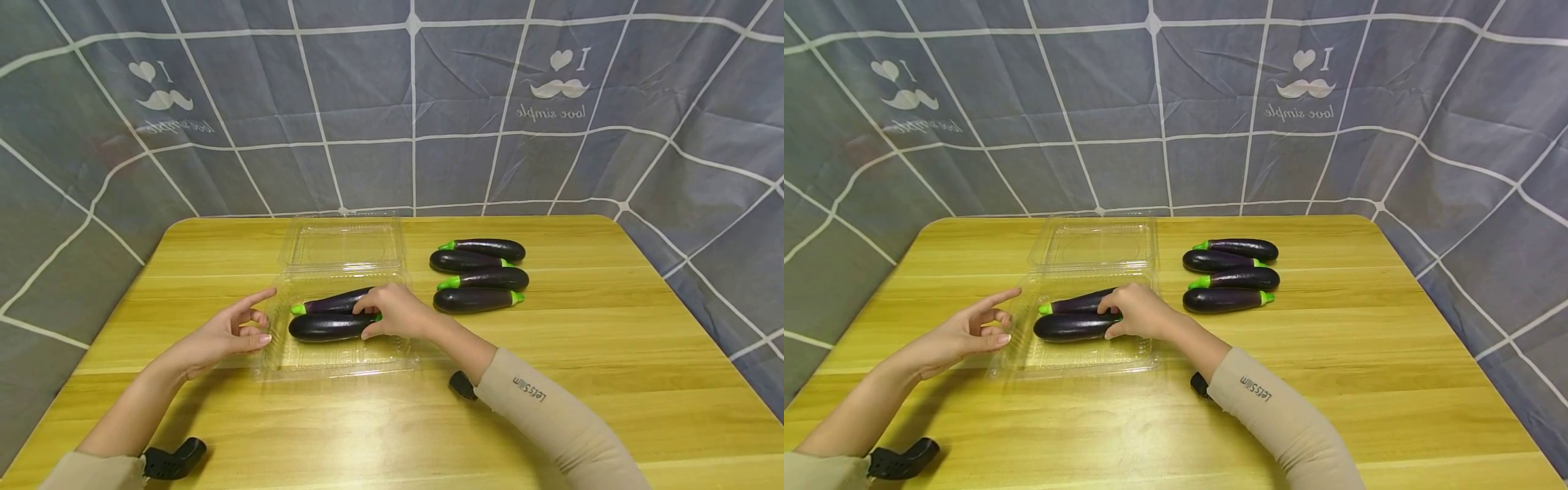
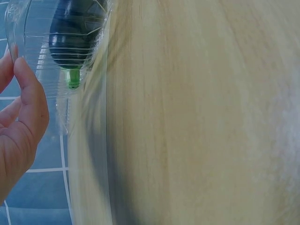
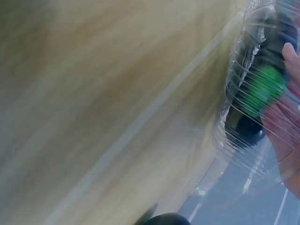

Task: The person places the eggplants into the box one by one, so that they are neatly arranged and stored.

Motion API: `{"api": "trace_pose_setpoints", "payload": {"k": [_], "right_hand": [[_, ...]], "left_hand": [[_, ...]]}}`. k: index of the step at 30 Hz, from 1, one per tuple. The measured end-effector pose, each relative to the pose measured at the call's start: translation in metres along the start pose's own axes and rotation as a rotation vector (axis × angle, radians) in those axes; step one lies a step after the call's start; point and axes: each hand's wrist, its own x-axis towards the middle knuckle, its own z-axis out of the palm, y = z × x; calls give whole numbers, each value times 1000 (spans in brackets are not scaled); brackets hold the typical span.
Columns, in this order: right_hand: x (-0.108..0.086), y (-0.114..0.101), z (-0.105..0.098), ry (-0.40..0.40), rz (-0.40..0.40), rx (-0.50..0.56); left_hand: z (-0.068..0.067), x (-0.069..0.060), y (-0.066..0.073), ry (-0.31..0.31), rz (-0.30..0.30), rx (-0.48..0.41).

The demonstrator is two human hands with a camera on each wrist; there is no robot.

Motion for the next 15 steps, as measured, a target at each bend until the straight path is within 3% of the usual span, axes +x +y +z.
{"api": "trace_pose_setpoints", "payload": {"k": [7, 15], "right_hand": [[-3, 2, -7, 27, -44, 37], [-17, 6, -30, 59, 23, 119]], "left_hand": [[0, 1, -1, 2, -11, 6], [0, 1, -2, 1, -2, 5]]}}
